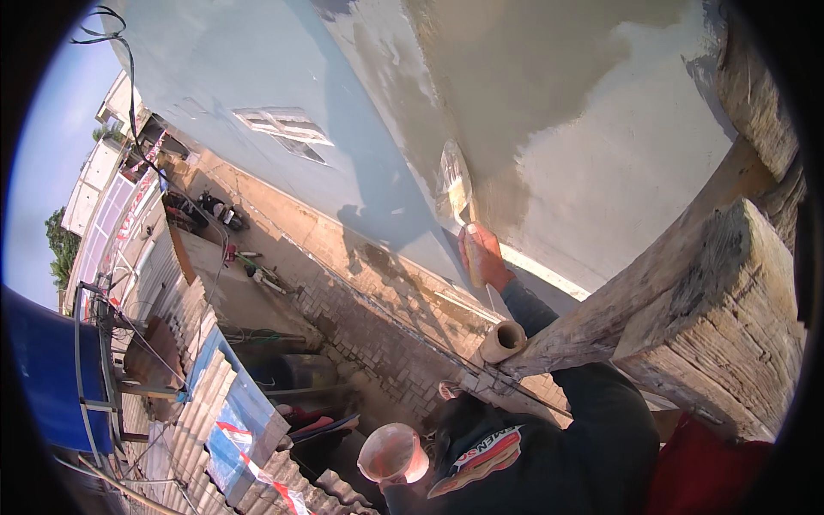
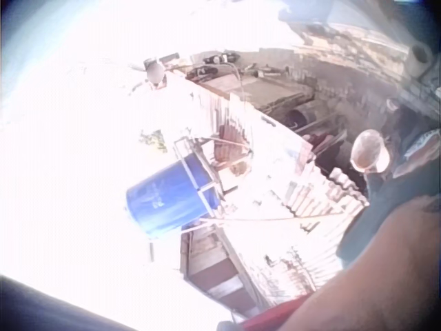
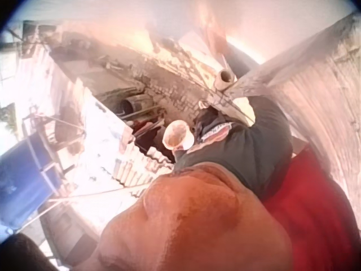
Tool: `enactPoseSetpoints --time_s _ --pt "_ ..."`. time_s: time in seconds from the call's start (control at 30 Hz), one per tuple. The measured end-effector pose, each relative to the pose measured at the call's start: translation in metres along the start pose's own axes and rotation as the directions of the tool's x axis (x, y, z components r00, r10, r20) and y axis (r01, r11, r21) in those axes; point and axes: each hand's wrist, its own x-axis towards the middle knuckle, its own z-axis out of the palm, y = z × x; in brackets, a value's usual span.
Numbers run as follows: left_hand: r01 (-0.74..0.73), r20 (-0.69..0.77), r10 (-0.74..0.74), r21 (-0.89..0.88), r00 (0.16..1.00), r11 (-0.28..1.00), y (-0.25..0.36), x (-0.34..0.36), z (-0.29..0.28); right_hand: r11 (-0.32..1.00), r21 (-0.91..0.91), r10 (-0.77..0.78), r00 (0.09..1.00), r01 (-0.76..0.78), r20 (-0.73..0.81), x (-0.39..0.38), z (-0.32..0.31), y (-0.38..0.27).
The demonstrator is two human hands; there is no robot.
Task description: The person applies plaster to an exterior wall, scooping plaster from a bucket onto a trowel and smoothing it onto the wall surface.
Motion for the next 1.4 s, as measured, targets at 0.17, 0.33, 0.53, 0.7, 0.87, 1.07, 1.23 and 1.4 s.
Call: enactPoseSetpoints --time_s 0.17,0.33,0.53,0.7,0.87,1.07,1.23,1.4 --pt "-0.03 0.004 0.03 0.024 1.0 0.999 0.004 -0.003 0.008 0.998 0.051 0.042 0.998 -0.04 -0.053 0.012 0.0 0.006" --pt "-0.06 0.009 0.06 0.04 0.998 0.997 0.009 -0.007 0.015 0.985 0.149 0.095 0.994 -0.087 -0.048 0.013 -0.003 0.038" --pt "-0.145 0.045 0.142 0.078 0.989 0.986 0.01 -0.012 0.029 0.994 0.08 0.069 0.997 -0.068 -0.015 -0.013 -0.021 0.055" --pt "-0.339 0.104 0.326 0.165 0.94 0.926 0.007 -0.02 0.054 0.994 -0.11 0.011 1.0 -0.013 -0.018 -0.063 -0.054 0.035" --pt "-0.679 0.33 0.599 0.242 0.73 0.694 0.035 -0.075 0.122 0.755 -0.655 -0.044 0.992 -0.045 -0.12 -0.088 -0.111 0.007" --pt "-0.766 0.464 0.677 0.006 0.571 0.642 0.082 -0.168 0.2 0.751 -0.639 0.055 0.979 -0.169 -0.195 -0.097 -0.07 -0.072" --pt "-0.73 0.598 0.671 -0.199 0.438 0.654 0.095 -0.193 0.225 0.933 -0.346 0.065 0.993 -0.094 -0.095 -0.066 -0.055 -0.035" --pt "-0.701 0.565 0.614 -0.086 0.551 0.708 0.101 -0.214 0.206 0.972 -0.229 0.057 0.998 -0.062 -0.029 -0.037 -0.032 -0.009"
